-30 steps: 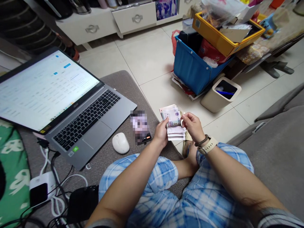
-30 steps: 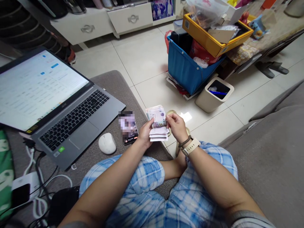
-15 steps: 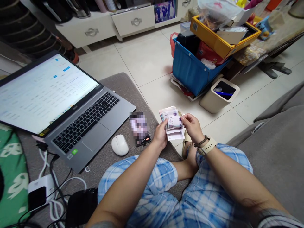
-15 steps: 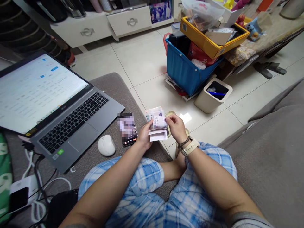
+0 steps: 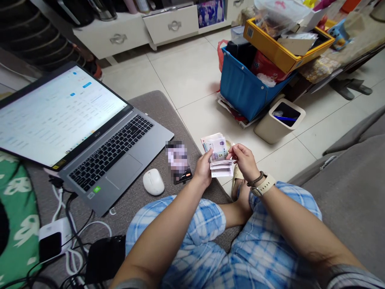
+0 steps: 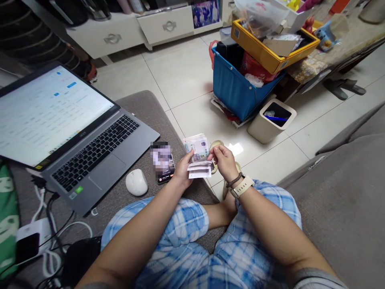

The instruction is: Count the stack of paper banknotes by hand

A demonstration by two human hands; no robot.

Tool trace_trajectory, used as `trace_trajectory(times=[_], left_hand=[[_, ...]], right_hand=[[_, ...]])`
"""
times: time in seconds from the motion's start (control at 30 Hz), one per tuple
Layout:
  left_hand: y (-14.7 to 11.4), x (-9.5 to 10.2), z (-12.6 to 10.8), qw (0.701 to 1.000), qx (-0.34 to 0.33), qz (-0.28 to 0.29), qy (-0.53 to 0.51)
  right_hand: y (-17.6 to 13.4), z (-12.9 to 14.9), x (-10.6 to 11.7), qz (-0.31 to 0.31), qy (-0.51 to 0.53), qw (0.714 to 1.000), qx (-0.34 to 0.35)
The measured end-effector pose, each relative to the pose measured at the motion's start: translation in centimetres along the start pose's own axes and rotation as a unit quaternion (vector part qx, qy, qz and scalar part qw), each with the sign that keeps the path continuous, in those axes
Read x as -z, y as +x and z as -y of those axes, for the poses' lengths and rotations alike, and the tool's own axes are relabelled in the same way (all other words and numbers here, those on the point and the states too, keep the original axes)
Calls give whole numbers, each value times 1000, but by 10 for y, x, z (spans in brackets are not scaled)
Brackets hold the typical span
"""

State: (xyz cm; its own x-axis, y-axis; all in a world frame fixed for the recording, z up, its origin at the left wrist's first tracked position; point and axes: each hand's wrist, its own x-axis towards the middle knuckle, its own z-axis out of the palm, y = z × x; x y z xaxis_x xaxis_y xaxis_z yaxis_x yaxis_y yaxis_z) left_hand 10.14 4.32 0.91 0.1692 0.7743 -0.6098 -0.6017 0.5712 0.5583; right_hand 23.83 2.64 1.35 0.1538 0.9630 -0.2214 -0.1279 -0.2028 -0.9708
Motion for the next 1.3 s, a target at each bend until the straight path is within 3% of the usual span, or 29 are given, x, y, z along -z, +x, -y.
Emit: trace_trajectory(times=[0.13,0.4,0.93,1.3], left_hand=[[-2,0,-1,1000,-11,-1,12],[-8,-2,-3,999,-26,8,25],[-5,0,0,999,-28,-9,15],[-3,2,3,998,-58,18,15]], right_hand=[[0,-1,0,11,6,1000,0],[3,0,0,-56,-9,998,14],[5,-6,1,-63,-25,997,33],[1,3,-2,-35,-10,998,43]])
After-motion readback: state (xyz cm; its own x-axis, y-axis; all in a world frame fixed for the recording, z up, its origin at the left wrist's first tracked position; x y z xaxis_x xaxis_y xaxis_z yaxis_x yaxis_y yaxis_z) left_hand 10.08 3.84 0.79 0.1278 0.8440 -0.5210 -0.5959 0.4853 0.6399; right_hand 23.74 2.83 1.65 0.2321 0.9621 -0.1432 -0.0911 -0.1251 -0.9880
